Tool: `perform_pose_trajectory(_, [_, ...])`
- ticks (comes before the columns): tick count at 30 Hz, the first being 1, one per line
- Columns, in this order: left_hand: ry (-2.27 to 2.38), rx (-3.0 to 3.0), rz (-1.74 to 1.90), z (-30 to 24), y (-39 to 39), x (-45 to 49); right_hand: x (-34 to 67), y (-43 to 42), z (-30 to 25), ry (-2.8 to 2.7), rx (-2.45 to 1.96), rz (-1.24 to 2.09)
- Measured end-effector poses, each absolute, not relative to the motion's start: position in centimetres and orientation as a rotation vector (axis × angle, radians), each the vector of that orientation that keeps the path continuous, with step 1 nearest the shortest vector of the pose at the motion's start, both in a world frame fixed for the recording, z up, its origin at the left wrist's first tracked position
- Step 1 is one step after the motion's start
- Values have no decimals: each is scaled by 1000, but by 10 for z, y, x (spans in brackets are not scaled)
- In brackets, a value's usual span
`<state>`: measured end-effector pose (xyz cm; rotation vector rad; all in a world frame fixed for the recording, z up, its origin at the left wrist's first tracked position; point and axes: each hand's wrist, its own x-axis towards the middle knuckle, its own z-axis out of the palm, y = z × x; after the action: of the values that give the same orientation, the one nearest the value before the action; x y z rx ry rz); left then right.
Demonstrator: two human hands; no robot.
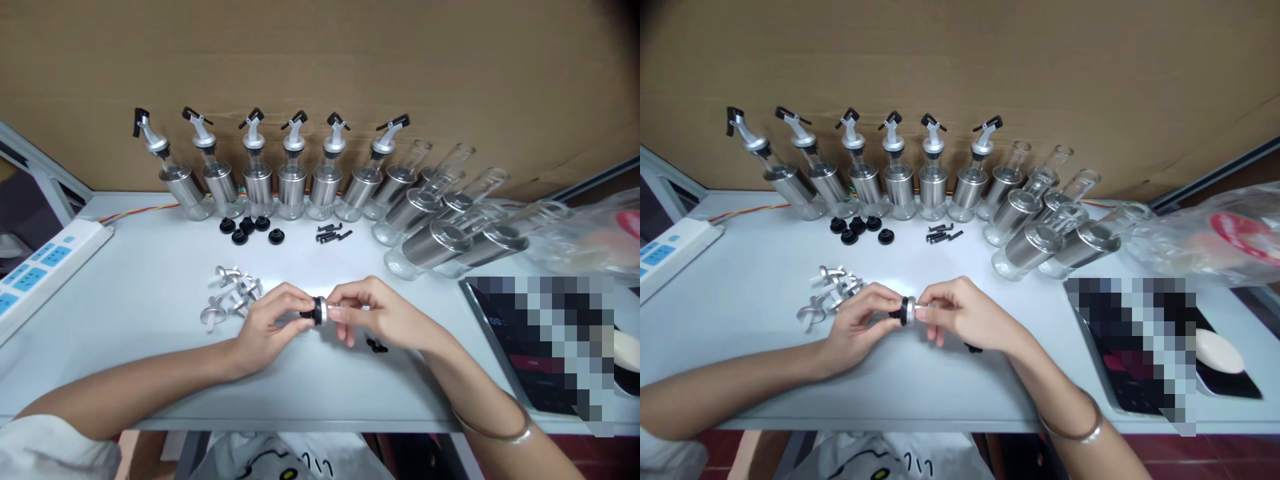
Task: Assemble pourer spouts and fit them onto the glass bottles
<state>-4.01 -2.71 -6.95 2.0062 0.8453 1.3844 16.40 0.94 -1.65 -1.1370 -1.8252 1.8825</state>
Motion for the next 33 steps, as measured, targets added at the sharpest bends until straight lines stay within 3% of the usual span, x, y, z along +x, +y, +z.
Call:
perform_pose_trajectory(4, [838,1999,1404,-68,-26,-40,163,9,-17,-1861,-1113,1869])
perform_pose_trajectory(18, [944,1535,1372,-72,-24,-42,158,7,-37,-2409,-786,588])
perform_pose_trajectory(26, [895,1347,1347,-70,-22,-39,158,8,-34,-2491,-698,156])
perform_pose_trajectory(29, [894,1377,1352,-71,-21,-38,158,8,-33,-2502,-727,180])
perform_pose_trajectory(33, [935,1544,1331,-72,-22,-40,158,7,-32,-2476,-846,554])
